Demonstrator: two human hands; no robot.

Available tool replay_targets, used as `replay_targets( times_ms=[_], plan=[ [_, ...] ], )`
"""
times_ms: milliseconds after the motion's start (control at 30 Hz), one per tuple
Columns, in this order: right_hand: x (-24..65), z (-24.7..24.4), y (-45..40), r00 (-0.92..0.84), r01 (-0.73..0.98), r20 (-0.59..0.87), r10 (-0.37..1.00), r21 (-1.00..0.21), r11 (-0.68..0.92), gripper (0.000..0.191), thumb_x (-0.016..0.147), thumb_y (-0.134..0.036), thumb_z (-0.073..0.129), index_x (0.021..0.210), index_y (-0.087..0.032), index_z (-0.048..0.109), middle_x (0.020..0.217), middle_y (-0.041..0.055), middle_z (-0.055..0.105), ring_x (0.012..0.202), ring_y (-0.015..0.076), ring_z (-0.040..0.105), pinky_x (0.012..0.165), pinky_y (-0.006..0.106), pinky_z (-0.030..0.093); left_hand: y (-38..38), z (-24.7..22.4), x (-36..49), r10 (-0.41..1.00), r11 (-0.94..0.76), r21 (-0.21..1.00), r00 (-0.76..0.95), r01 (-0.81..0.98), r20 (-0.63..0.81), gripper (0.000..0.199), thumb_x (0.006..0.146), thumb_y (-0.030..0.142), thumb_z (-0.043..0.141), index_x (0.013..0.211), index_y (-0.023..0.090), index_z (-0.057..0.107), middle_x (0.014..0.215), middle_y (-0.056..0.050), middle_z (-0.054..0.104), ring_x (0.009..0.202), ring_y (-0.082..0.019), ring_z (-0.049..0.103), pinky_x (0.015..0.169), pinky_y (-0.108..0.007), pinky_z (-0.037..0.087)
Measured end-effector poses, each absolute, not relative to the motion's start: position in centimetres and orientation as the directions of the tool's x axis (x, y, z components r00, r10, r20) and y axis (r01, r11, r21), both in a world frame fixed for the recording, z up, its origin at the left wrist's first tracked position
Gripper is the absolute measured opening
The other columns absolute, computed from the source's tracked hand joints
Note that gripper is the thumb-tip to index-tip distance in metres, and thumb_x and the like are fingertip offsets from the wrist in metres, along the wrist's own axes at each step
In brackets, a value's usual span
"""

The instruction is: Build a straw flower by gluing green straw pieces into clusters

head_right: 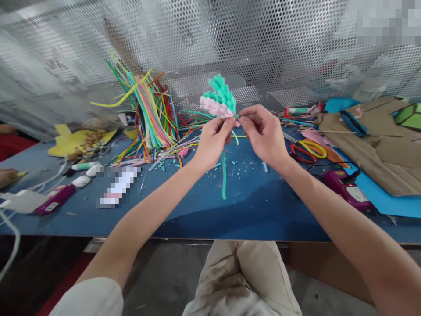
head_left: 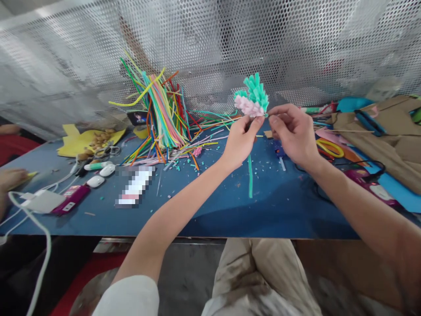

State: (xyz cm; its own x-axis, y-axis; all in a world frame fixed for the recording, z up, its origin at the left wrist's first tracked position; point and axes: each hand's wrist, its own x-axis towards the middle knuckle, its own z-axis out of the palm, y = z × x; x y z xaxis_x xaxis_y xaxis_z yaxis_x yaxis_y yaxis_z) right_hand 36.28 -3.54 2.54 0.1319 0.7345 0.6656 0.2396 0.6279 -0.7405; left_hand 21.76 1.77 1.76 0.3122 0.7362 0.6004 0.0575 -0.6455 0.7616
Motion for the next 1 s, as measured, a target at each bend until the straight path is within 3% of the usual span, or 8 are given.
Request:
replay_targets(
  times_ms=[267,467,700,1000],
  plan=[
    [35.2,1.3,-5.4,0.16,0.299,0.633,0.757,-0.762,0.574,0.017,0.087,-0.042,0.072,0.087,-0.025,0.075,0.07,0.0013,0.066,0.059,0.0149,0.055,0.052,0.031,0.046,-0.1,-0.2,19.5,0.713,-0.669,0.743,0.305,0.027,0.631,0.037,0.092,0.054,0.062,0.088,0.018,0.068,0.077,-0.002,0.068,0.067,-0.015,0.059,0.062,-0.029,0.048],
    [35.3,-0.4,-6.0,0.132,0.287,0.598,0.791,-0.787,0.547,0.017,0.085,-0.044,0.074,0.087,-0.027,0.076,0.078,0.0016,0.071,0.063,0.0163,0.059,0.056,0.032,0.049,-1.4,-1.7,18.4,0.678,-0.711,0.702,0.3,0.036,0.671,0.027,0.093,0.045,0.063,0.095,0.02,0.072,0.095,-0.006,0.075,0.092,-0.02,0.068,0.086,-0.037,0.055],
    [34.9,-0.8,-6.5,0.185,0.262,0.609,0.771,-0.787,0.559,0.013,0.085,-0.038,0.074,0.085,-0.025,0.075,0.068,-0.0005,0.066,0.057,0.0135,0.054,0.052,0.029,0.044,-2.0,-1.4,17.2,0.664,-0.728,0.685,0.281,0.033,0.693,0.021,0.093,0.04,0.065,0.094,0.02,0.072,0.098,-0.007,0.075,0.092,-0.02,0.07,0.086,-0.038,0.056],
    [34.3,-1.4,-6.8,0.205,0.226,0.608,0.767,-0.792,0.567,0.013,0.085,-0.041,0.074,0.087,-0.027,0.074,0.071,0.0011,0.067,0.059,0.0154,0.055,0.053,0.031,0.045,-2.1,-1.7,16.7,0.65,-0.752,0.653,0.275,0.094,0.709,0.017,0.092,0.038,0.065,0.092,0.023,0.071,0.094,-0.006,0.073,0.09,-0.022,0.068,0.087,-0.042,0.057]
  ],
)
